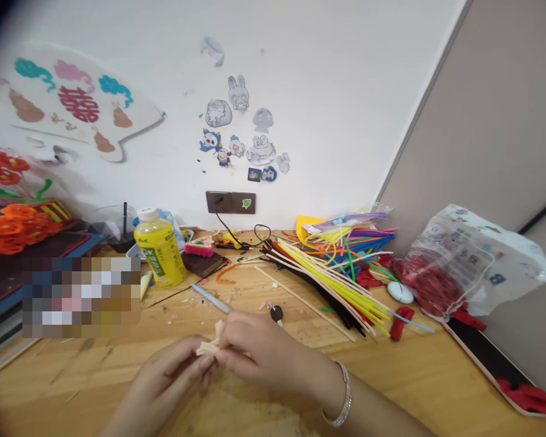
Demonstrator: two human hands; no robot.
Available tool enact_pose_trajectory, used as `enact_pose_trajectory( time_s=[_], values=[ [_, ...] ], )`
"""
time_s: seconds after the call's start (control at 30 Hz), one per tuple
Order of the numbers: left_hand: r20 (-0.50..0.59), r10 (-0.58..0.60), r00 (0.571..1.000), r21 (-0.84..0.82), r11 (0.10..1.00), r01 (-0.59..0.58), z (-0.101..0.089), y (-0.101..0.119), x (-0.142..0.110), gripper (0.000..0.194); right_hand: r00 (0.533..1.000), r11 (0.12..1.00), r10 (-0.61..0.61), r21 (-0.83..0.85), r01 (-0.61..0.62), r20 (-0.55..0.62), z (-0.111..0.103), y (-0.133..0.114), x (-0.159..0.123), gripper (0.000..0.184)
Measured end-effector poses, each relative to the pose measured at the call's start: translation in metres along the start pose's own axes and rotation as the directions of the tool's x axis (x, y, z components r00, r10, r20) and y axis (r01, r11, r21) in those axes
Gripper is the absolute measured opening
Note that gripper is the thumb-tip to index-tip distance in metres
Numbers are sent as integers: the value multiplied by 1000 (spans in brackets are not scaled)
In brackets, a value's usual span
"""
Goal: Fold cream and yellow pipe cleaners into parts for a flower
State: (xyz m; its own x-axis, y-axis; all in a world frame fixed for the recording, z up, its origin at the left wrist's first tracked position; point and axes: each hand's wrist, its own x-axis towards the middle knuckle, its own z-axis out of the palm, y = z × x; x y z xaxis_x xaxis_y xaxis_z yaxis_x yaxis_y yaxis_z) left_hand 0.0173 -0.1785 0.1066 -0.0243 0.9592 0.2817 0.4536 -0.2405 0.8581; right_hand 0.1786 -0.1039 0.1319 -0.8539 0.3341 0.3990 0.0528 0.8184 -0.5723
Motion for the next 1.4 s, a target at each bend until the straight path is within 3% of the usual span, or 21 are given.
enact_pose_trajectory(
  time_s=[0.2,0.4,0.53,0.77,0.87,0.97,1.13,1.3,1.4],
  values=[
    [-108,109,988,60,993,-103,-3,-5,-2,8,994,998,-20,56,14,106,-1,2,2,22],
    [-122,315,941,245,928,-279,-6,-3,-2,9,982,977,149,134,-163,112,3,3,0,18],
    [-149,341,928,322,904,-281,-4,-6,-5,12,974,969,210,115,-220,90,6,3,0,14],
    [-176,345,922,335,901,-274,-4,-10,-2,7,981,975,187,109,-191,51,9,7,1,17],
    [-129,315,940,323,910,-261,-6,-8,2,7,990,979,131,149,-138,53,9,9,1,20],
    [-81,312,947,336,903,-268,-6,-7,2,10,987,976,153,147,-159,50,8,9,1,18],
    [-117,351,929,404,871,-278,-3,-9,0,10,965,960,252,108,-258,68,7,4,2,14],
    [-133,392,910,451,842,-296,0,-15,-2,15,966,964,252,75,-257,65,9,4,3,14],
    [-125,471,873,500,790,-355,1,-21,-3,12,960,957,276,83,-279,50,11,4,3,14]
  ],
)
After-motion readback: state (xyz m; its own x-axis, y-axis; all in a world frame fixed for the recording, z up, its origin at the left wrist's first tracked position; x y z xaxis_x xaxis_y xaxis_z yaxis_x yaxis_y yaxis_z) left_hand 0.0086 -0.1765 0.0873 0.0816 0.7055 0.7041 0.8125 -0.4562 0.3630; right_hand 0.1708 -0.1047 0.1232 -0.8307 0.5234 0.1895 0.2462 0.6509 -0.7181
